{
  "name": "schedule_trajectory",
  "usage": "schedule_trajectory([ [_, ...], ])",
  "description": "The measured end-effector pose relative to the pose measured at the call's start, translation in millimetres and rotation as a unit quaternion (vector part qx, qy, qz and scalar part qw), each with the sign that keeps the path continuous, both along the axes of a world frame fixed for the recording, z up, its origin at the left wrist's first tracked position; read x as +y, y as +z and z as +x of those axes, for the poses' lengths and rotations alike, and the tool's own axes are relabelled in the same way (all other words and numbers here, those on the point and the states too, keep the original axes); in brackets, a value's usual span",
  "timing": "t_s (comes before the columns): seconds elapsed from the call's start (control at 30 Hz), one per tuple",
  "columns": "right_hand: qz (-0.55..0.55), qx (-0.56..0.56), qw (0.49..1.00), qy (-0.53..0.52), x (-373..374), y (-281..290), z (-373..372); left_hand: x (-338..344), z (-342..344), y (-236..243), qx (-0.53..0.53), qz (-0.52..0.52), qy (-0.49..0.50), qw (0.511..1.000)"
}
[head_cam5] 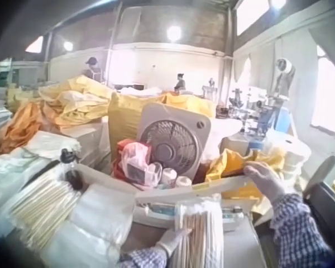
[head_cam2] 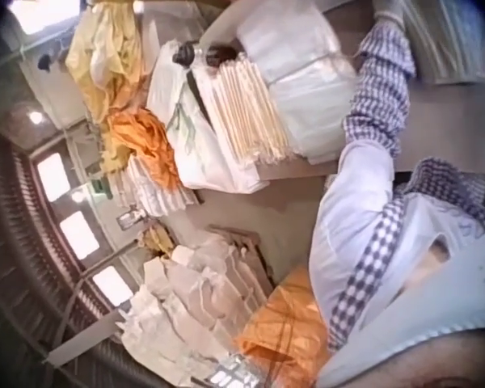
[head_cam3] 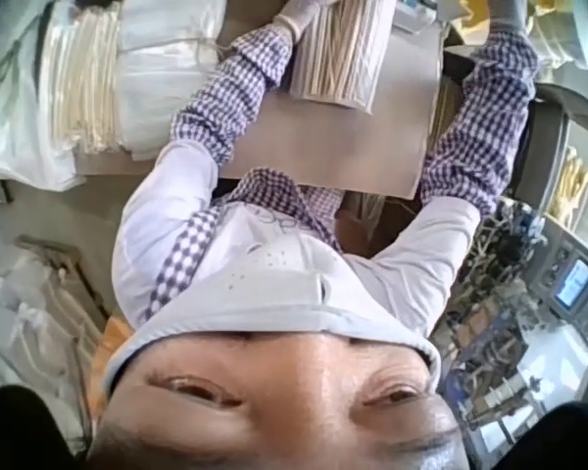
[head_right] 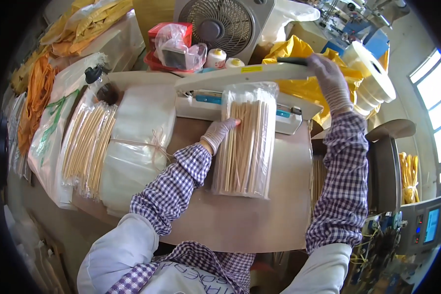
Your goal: Packing bundles of long wooden sticks into plastic bags and using a heat sealer to close them.
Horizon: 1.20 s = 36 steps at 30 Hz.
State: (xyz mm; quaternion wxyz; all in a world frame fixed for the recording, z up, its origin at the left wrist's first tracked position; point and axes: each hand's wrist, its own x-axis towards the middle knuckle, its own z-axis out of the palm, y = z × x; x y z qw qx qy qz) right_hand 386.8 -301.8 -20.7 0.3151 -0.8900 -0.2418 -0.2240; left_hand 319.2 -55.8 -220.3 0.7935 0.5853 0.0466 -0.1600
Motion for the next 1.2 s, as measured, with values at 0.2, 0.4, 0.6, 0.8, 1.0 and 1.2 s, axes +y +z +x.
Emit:
schedule_trajectory([
  [0.2,-0.252,0.101,0.936,-0.226,5.4,-137.5,-23.5,-2.8,-7.1,-25.3,0.024,0.043,0.002,0.999],
  [0.4,-0.277,0.102,0.919,-0.261,18.1,-142.1,-21.1,6.0,-38.6,-2.4,-0.043,0.137,0.013,0.99],
  [0.6,-0.27,-0.062,0.945,-0.174,-26.2,-186.1,21.9,116.8,-211.0,21.2,-0.196,0.248,-0.007,0.949],
  [0.8,-0.285,-0.009,0.947,-0.145,-54.9,-203.3,91.2,272.1,-448.5,53.8,-0.054,0.573,0.41,0.707],
  [1.0,-0.289,-0.038,0.934,-0.205,-75.5,-206.4,100.3,202.3,-572.2,6.3,0.128,0.552,0.429,0.704],
  [1.2,-0.308,-0.001,0.922,-0.236,-63.7,-189.1,88.8,196.2,-539.0,-13.0,0.016,0.534,0.288,0.795],
])
